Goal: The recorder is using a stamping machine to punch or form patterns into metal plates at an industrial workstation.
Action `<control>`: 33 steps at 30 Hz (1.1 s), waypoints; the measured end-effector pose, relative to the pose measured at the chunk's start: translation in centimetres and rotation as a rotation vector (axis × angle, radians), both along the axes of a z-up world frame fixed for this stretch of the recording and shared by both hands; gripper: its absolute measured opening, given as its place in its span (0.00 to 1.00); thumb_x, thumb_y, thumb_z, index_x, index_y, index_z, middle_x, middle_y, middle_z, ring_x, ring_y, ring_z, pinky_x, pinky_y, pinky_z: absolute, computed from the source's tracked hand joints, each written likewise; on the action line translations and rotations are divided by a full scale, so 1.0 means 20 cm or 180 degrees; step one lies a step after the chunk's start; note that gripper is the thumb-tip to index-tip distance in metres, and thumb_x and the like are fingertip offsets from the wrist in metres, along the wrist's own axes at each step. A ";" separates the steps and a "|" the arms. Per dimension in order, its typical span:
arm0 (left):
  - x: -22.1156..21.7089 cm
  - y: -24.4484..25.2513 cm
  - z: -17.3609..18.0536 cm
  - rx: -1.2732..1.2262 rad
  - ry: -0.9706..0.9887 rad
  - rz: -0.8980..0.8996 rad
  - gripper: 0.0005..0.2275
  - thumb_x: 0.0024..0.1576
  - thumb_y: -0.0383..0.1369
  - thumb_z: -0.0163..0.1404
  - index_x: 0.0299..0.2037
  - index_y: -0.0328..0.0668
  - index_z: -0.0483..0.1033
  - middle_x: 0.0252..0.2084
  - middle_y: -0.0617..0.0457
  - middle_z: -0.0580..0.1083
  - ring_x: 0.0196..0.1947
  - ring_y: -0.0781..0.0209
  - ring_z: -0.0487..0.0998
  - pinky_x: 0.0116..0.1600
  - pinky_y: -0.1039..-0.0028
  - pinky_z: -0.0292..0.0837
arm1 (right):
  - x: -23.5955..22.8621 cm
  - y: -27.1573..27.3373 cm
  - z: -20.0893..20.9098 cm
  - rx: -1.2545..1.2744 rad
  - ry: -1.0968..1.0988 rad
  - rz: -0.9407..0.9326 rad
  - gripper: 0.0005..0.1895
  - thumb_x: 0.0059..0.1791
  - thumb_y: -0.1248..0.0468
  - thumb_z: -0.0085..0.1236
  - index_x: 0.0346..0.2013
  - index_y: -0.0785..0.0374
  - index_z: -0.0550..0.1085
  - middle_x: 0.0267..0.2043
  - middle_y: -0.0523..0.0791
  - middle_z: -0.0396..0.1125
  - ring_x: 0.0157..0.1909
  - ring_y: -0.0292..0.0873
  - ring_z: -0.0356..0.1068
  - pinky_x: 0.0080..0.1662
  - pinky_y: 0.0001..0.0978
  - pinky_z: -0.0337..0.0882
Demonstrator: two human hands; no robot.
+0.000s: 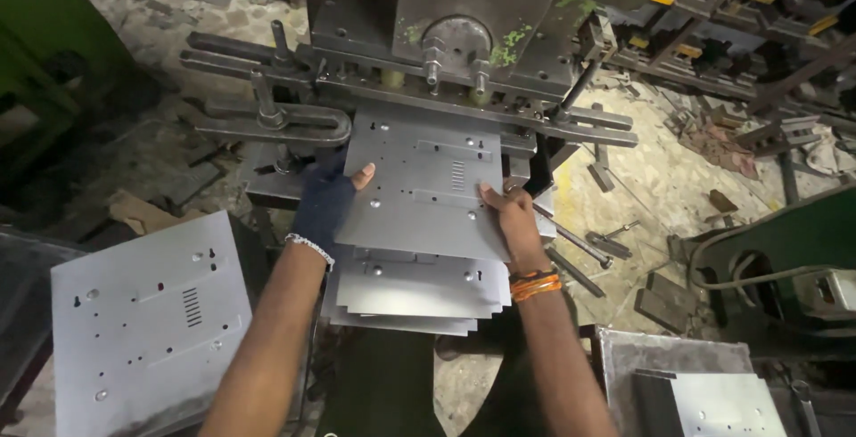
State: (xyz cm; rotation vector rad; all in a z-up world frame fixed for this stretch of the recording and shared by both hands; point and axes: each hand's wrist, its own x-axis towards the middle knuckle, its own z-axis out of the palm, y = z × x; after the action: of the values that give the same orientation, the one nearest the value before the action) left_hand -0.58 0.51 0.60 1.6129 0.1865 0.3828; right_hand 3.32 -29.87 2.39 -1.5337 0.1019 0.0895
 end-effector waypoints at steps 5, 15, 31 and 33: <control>0.01 0.00 0.01 -0.0185 0.0026 -0.0181 0.16 0.54 0.37 0.62 0.49 0.37 0.81 0.43 0.54 0.82 0.40 0.64 0.77 0.50 0.72 0.71 | -0.01 0.00 0.00 -0.0018 0.0090 -0.0125 0.14 0.46 0.59 0.67 0.30 0.62 0.69 0.31 0.40 0.65 0.33 0.34 0.64 0.37 0.27 0.67; 0.04 0.03 -0.09 -0.0119 0.0093 -0.0189 0.16 0.55 0.38 0.61 0.49 0.37 0.81 0.42 0.56 0.81 0.41 0.66 0.78 0.50 0.72 0.72 | -0.08 0.05 0.12 0.0014 0.0091 0.0138 0.19 0.46 0.57 0.63 0.43 0.68 0.75 0.36 0.43 0.69 0.36 0.35 0.67 0.39 0.28 0.69; -0.47 -0.20 0.33 -0.3216 0.0891 -0.1412 0.39 0.53 0.64 0.37 0.67 0.42 0.65 0.63 0.40 0.71 0.58 0.48 0.74 0.60 0.59 0.71 | -0.03 0.09 0.40 -0.1514 -0.0275 0.1435 0.38 0.39 0.60 0.68 0.61 0.67 0.65 0.50 0.54 0.72 0.50 0.49 0.75 0.47 0.41 0.79; -0.47 -0.19 0.33 -0.3431 0.0944 -0.1696 0.38 0.52 0.63 0.41 0.65 0.41 0.66 0.58 0.41 0.74 0.54 0.49 0.77 0.57 0.60 0.73 | -0.03 0.23 0.44 -0.2704 -0.1491 0.1961 0.41 0.40 0.60 0.72 0.67 0.55 0.67 0.73 0.53 0.52 0.71 0.56 0.54 0.68 0.58 0.53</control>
State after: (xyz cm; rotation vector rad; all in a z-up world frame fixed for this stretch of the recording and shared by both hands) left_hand -9.98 -3.33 7.21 0.5882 0.1386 -0.3485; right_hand 2.70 -25.24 11.10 -2.3437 -0.8036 0.1867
